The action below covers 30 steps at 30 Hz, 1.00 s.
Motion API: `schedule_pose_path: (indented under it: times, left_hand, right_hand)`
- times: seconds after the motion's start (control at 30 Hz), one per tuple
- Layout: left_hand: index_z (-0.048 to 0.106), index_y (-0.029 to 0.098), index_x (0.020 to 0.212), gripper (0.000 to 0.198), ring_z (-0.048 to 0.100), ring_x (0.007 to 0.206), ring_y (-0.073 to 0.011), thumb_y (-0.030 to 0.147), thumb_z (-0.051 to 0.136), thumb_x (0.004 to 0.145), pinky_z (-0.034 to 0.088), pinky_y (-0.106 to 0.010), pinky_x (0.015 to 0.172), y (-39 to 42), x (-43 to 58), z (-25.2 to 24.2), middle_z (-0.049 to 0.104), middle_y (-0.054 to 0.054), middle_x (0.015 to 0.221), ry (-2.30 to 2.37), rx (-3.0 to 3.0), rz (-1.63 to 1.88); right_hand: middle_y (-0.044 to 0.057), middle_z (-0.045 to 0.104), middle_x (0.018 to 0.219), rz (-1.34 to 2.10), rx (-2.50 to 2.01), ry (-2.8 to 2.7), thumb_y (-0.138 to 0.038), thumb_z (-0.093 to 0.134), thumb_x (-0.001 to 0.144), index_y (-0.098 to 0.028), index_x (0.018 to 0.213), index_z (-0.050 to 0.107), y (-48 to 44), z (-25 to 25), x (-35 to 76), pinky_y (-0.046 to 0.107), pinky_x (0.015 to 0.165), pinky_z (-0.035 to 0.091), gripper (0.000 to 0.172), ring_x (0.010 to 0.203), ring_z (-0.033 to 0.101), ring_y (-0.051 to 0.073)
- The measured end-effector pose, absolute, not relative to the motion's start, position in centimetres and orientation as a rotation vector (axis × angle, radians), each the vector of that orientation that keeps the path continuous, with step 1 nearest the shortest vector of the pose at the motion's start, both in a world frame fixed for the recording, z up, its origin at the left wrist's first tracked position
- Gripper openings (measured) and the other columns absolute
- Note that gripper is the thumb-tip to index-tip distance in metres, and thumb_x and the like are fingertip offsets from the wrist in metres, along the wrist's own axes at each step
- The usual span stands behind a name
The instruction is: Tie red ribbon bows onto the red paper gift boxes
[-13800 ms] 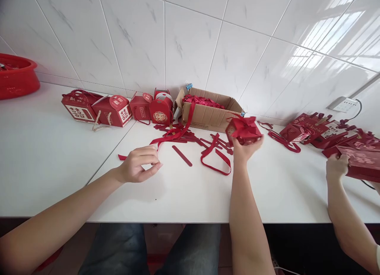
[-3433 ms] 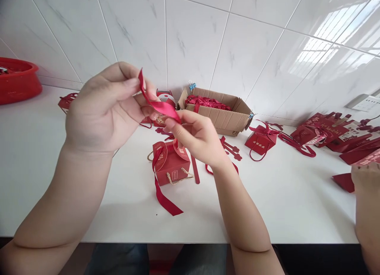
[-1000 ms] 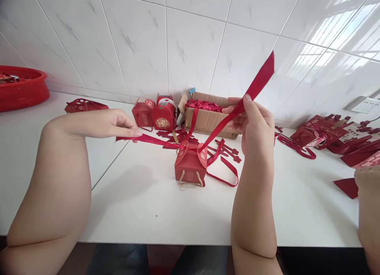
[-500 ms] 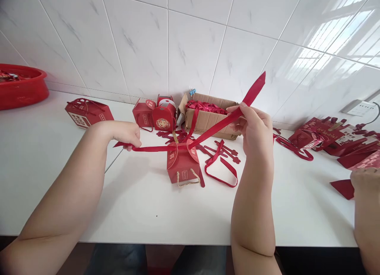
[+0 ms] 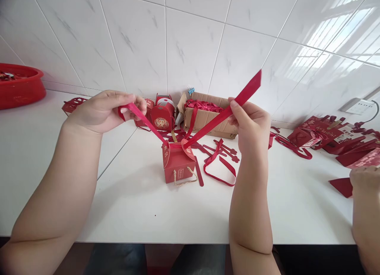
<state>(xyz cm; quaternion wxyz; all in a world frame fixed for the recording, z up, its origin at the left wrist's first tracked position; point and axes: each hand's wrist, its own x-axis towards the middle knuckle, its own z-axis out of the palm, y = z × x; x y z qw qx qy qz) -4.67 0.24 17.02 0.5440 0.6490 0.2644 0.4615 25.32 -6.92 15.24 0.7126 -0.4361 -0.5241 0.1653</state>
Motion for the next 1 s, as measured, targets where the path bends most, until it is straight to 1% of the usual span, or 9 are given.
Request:
schedule_pose_path:
  times: [0.07, 0.2, 0.33, 0.43, 0.5, 0.6, 0.8, 0.87, 1.0]
  left_hand:
    - [0.063, 0.014, 0.057, 0.033, 0.064, 0.077, -0.0218, 0.039, 0.07, 0.077, 0.048, -0.026, 0.057, 0.1, -4.0, 16.9, 0.065, -0.009, 0.07, 0.591, 1.51, 1.111]
    - [0.058, 0.016, 0.056, 0.038, 0.065, 0.077, -0.0195, 0.043, 0.063, 0.083, 0.043, -0.026, 0.056, 0.0, -3.2, 17.0, 0.065, -0.007, 0.07, 0.579, 1.487, 1.21]
    - [0.064, 0.019, 0.067, 0.029, 0.066, 0.088, -0.0232, 0.044, 0.061, 0.082, 0.041, -0.027, 0.057, -0.8, -2.9, 17.6, 0.068, -0.008, 0.08, 0.539, 1.432, 1.291]
    - [0.064, 0.019, 0.065, 0.027, 0.065, 0.094, -0.0254, 0.038, 0.053, 0.081, 0.043, -0.029, 0.057, -1.3, -2.6, 17.9, 0.071, -0.009, 0.093, 0.423, 1.402, 1.311]
    - [0.067, 0.018, 0.067, 0.023, 0.064, 0.092, -0.0245, 0.034, 0.053, 0.076, 0.044, -0.029, 0.059, -1.5, -2.1, 17.8, 0.072, -0.009, 0.093, 0.425, 1.456, 1.354]
    - [0.072, 0.018, 0.08, 0.016, 0.064, 0.082, -0.0188, 0.026, 0.064, 0.069, 0.045, -0.026, 0.058, -1.5, -0.8, 17.8, 0.072, -0.007, 0.088, 0.557, 1.568, 1.464]
    - [0.064, 0.026, 0.113, 0.043, 0.064, 0.066, -0.0143, 0.03, 0.071, 0.071, 0.043, -0.023, 0.051, -1.3, 1.6, 18.9, 0.072, -0.002, 0.082, 0.653, 1.577, 1.566]
    - [0.067, 0.023, 0.107, 0.036, 0.065, 0.069, -0.0149, 0.03, 0.071, 0.071, 0.045, -0.023, 0.052, -1.2, 1.7, 19.4, 0.073, -0.003, 0.083, 0.644, 1.581, 1.555]
    - [0.069, 0.018, 0.083, 0.016, 0.067, 0.073, -0.0168, 0.028, 0.071, 0.071, 0.049, -0.025, 0.056, -1.1, 1.6, 20.1, 0.074, -0.005, 0.083, 0.663, 1.584, 1.572]
  right_hand:
    - [-0.001, 0.061, 0.07, 0.377, -0.968, -1.164, -0.029, 0.072, 0.077, -0.023, 0.088, 0.075, -6.8, 15.2, 25.1, 0.024, 0.053, 0.049, 0.013, 0.055, 0.052, 0.007]
    - [0.0, 0.062, 0.068, 0.385, -0.982, -1.186, -0.038, 0.07, 0.079, -0.021, 0.083, 0.074, -6.5, 15.1, 24.4, 0.025, 0.054, 0.05, 0.018, 0.055, 0.053, 0.008]
    - [0.0, 0.058, 0.061, 0.355, -0.981, -1.2, -0.042, 0.066, 0.081, -0.02, 0.077, 0.074, -6.7, 15.3, 23.5, 0.025, 0.054, 0.047, 0.023, 0.055, 0.054, 0.01]
    - [-0.001, 0.057, 0.058, 0.292, -0.98, -1.206, -0.041, 0.066, 0.08, -0.02, 0.073, 0.072, -7.1, 15.5, 22.7, 0.026, 0.054, 0.046, 0.023, 0.056, 0.054, 0.011]
    - [-0.001, 0.06, 0.062, 0.256, -0.958, -1.198, -0.039, 0.068, 0.078, -0.02, 0.075, 0.07, -7.3, 15.8, 22.1, 0.026, 0.054, 0.046, 0.019, 0.056, 0.054, 0.011]
    - [-0.001, 0.063, 0.065, 0.236, -0.939, -1.167, -0.037, 0.07, 0.076, -0.02, 0.076, 0.069, -7.2, 16.3, 20.8, 0.025, 0.054, 0.046, 0.017, 0.056, 0.055, 0.011]
    - [0.0, 0.065, 0.068, 0.414, -0.878, -1.254, -0.037, 0.066, 0.08, -0.02, 0.075, 0.07, -5.2, 17.9, 18.8, 0.025, 0.059, 0.048, 0.018, 0.063, 0.058, 0.011]
    - [0.001, 0.067, 0.071, 0.532, -0.823, -1.316, -0.036, 0.065, 0.081, -0.021, 0.076, 0.07, -4.5, 18.5, 18.6, 0.025, 0.06, 0.049, 0.017, 0.064, 0.058, 0.011]
    - [0.0, 0.067, 0.076, 0.656, -0.74, -1.388, -0.036, 0.066, 0.081, -0.023, 0.078, 0.07, -3.5, 19.2, 18.4, 0.025, 0.062, 0.049, 0.015, 0.066, 0.059, 0.011]
